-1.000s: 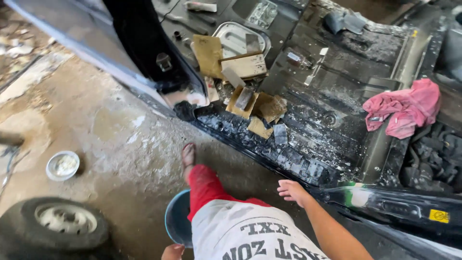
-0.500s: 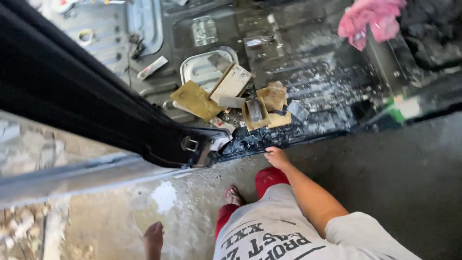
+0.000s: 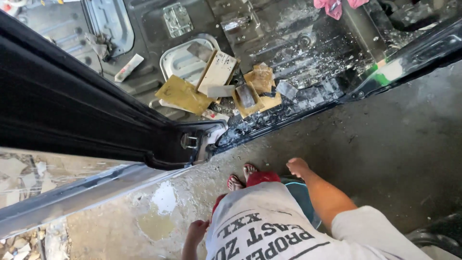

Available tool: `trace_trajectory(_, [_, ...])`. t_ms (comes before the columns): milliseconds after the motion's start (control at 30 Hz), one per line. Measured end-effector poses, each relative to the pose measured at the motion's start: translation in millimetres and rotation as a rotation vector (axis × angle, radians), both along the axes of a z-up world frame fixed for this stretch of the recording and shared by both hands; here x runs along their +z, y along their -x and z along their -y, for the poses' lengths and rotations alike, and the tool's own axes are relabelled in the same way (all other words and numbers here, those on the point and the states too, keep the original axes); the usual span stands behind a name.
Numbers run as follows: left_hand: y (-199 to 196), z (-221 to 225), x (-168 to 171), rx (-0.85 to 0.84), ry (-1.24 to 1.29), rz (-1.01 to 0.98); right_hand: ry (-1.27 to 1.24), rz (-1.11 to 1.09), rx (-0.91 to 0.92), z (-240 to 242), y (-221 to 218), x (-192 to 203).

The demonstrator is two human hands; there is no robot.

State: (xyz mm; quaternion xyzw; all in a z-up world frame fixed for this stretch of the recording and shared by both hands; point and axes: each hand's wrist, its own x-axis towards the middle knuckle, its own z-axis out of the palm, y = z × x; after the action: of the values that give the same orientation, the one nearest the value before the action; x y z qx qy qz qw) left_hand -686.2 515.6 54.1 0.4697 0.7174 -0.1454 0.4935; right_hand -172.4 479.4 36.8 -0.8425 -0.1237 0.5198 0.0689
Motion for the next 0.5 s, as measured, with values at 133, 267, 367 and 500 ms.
trace_trajectory(133, [27.4, -14.6, -72.3, -1.172, -0.454, 0.068, 0.019, -0.02, -0.047, 26.0, 0.2, -43.1])
trace_trajectory(267, [27.8, -58.7, -23.7, -0.344, -0.071, -0.04, -0.006, -0.122, -0.277, 19.5, 23.5, -6.5])
trace_trajectory(367, [31.0, -88.2, -22.1, -0.327, -0.089, -0.042, -0.069, -0.061, -0.244, 14.4, 38.3, 11.6])
trace_trajectory(500, [39.6, -102.4, -77.2, -0.766, 0.077, 0.038, -0.137, 0.029, -0.376, 10.8, 53.3, 2.7])
